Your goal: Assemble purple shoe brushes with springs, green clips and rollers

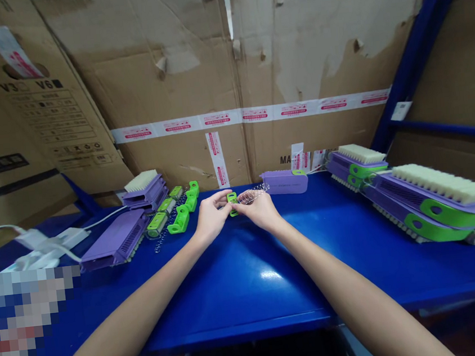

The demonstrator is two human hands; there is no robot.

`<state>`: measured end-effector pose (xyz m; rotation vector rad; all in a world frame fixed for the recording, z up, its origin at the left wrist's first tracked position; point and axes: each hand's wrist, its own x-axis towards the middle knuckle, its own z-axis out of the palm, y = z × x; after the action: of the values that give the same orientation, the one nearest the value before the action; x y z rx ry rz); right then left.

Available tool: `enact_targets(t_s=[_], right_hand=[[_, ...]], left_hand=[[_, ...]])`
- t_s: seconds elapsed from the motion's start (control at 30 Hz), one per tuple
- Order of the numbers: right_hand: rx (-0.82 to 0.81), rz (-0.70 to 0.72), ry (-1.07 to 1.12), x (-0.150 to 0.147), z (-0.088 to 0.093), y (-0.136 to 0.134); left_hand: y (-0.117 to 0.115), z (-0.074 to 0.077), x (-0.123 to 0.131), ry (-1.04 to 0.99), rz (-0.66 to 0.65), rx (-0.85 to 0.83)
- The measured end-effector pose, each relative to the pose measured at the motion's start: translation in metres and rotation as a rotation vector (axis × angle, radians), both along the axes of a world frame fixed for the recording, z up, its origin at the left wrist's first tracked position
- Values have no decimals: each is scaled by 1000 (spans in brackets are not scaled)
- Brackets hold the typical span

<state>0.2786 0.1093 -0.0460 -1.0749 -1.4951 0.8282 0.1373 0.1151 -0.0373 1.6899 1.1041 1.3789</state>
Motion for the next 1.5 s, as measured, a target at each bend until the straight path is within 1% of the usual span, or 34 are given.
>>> enact_targets(t_s=[0.1, 0.2, 0.3, 0.4, 0.5, 0.67, 0.77, 0.83, 0.9, 1.0, 1.1, 1.2, 1.33, 1.5], right_hand=[[61, 11, -92, 3, 1, -2], [118, 102, -193, 7, 1, -5], [139, 137, -267, 11, 3, -7], [146, 141, -348, 12, 5, -7], [157, 136, -389, 13, 8, -7], [166, 129, -387, 13, 8, -8], [79, 152, -315, 12, 7, -9], [-3, 194, -257, 11, 6, -9], [-53, 234, -246, 10, 6, -8], [-69, 247, -268, 9, 6, -9], [-89, 233, -233, 8, 8, -10], [-93, 210, -231, 8, 8, -12], [-49, 173, -299, 9, 3, -9], [49, 158, -411, 11, -4, -2]], left_hand=[[1, 2, -2, 49, -34, -19], [3, 0, -5, 94, -92, -66], [4, -1, -8, 125, -192, -149], [0, 4, -11, 104, -320, -272], [-5, 11, -13, 54, -383, -392], [-7, 16, -16, -9, -467, -464], [-4, 15, -18, -21, -487, -482], [-2, 14, -19, -21, -480, -493], [-2, 14, -19, -5, -473, -503], [-3, 15, -18, 29, -471, -530], [-6, 19, -19, 37, -483, -551], [-7, 20, -20, 21, -521, -557], [-5, 18, -22, 23, -565, -560], [-4, 17, -22, 46, -545, -574]])
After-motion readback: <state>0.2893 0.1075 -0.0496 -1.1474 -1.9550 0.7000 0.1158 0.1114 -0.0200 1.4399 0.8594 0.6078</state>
